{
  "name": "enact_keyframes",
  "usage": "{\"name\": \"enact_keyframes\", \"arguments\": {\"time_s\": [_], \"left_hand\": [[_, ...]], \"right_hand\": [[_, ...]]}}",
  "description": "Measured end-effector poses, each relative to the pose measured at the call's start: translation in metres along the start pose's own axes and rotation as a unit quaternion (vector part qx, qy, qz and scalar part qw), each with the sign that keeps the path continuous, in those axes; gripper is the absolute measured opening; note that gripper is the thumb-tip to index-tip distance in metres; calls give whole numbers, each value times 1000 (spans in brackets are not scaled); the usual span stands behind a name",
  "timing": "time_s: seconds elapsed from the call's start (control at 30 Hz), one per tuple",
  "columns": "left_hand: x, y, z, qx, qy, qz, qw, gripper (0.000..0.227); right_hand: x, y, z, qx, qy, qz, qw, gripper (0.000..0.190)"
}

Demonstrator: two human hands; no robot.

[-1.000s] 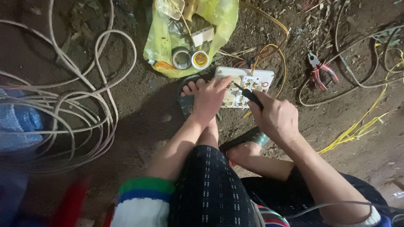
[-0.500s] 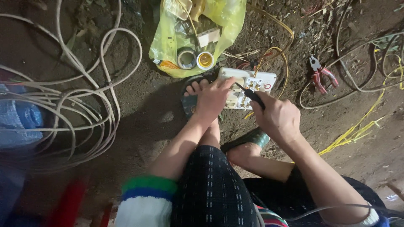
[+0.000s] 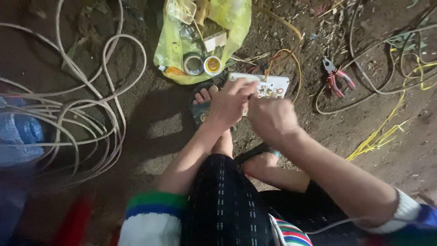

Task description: Connecting and securing internal wires within an electrical switchboard using a screwdriver.

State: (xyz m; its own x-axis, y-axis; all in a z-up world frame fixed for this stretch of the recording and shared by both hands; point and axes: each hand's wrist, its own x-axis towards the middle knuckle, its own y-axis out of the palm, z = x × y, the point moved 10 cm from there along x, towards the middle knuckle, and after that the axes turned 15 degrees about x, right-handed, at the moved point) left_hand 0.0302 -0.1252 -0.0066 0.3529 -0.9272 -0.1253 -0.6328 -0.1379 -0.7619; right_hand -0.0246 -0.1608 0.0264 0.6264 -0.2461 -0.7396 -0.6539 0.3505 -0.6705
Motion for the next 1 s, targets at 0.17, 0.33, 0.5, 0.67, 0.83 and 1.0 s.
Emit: {"name": "enact_keyframes", "arguments": {"time_s": [0.17,0.33,0.5,0.67,0.83,1.0], "left_hand": [[-8,22,4,-98,69,-48,992,18],[-18,9,-11,12,85,-83,993,28],[-23,35,-8,2,102,-64,993,26],[-9,12,-13,-100,133,3,986,32],[-26,46,-4,-70,132,-11,989,32],[-26,33,-8,-44,112,-73,990,41]], "right_hand": [[-2,3,-4,130,81,50,987,24],[-31,-13,-22,272,206,95,935,57],[-26,28,-28,202,194,70,957,32],[-18,29,-2,94,108,35,989,39],[-33,24,-11,185,150,74,968,44],[-58,43,-31,279,231,-7,932,60]]}}
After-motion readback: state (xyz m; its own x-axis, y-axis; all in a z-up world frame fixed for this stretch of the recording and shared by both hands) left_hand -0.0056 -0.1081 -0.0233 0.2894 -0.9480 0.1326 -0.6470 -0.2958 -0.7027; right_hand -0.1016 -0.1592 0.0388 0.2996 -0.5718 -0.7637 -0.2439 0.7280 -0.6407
